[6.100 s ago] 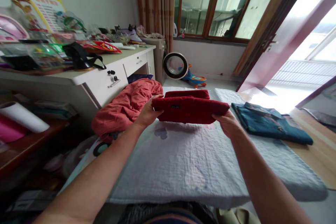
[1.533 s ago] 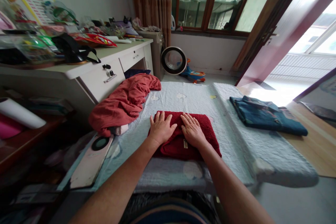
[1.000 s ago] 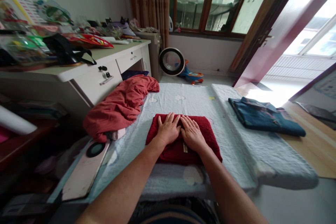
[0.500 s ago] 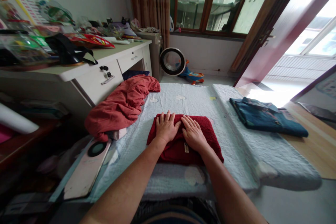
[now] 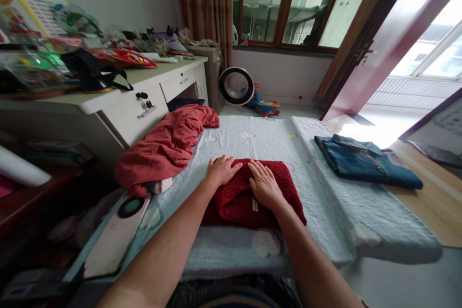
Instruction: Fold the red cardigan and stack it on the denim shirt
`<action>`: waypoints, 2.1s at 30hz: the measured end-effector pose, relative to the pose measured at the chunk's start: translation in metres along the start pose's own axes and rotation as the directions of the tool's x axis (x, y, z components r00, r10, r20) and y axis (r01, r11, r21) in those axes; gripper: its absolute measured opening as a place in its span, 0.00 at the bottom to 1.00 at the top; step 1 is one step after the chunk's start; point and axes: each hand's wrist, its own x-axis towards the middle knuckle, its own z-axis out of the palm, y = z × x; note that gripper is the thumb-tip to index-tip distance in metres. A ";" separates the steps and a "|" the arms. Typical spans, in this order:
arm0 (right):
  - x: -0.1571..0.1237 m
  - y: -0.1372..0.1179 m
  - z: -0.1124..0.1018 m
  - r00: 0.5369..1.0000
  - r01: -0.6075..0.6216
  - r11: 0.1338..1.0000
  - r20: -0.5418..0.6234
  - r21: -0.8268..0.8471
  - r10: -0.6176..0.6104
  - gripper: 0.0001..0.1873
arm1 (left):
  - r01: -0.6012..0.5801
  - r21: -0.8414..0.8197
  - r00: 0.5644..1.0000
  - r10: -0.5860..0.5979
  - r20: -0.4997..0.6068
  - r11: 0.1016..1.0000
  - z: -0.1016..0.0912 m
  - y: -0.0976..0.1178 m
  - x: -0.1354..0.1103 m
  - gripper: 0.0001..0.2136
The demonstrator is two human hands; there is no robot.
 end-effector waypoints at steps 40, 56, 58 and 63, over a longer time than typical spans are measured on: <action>-0.002 -0.003 -0.002 1.000 -0.013 1.000 -0.029 0.016 0.013 0.28 | 0.226 -0.179 0.974 -0.226 0.022 0.957 -0.017 -0.039 0.026 0.17; -0.001 0.000 -0.001 1.000 -0.003 1.000 -0.020 0.031 0.004 0.29 | 0.344 -0.004 0.929 -0.341 -0.147 0.939 -0.002 -0.021 0.013 0.21; -0.001 0.000 0.000 1.000 -0.002 1.000 -0.019 0.031 0.003 0.29 | 0.349 0.019 0.925 -0.341 -0.167 0.937 -0.006 -0.021 0.011 0.19; 0.000 0.000 0.000 1.000 -0.001 1.000 -0.028 0.028 0.002 0.29 | 0.126 0.113 0.949 -0.087 -0.302 0.986 -0.028 -0.016 0.001 0.18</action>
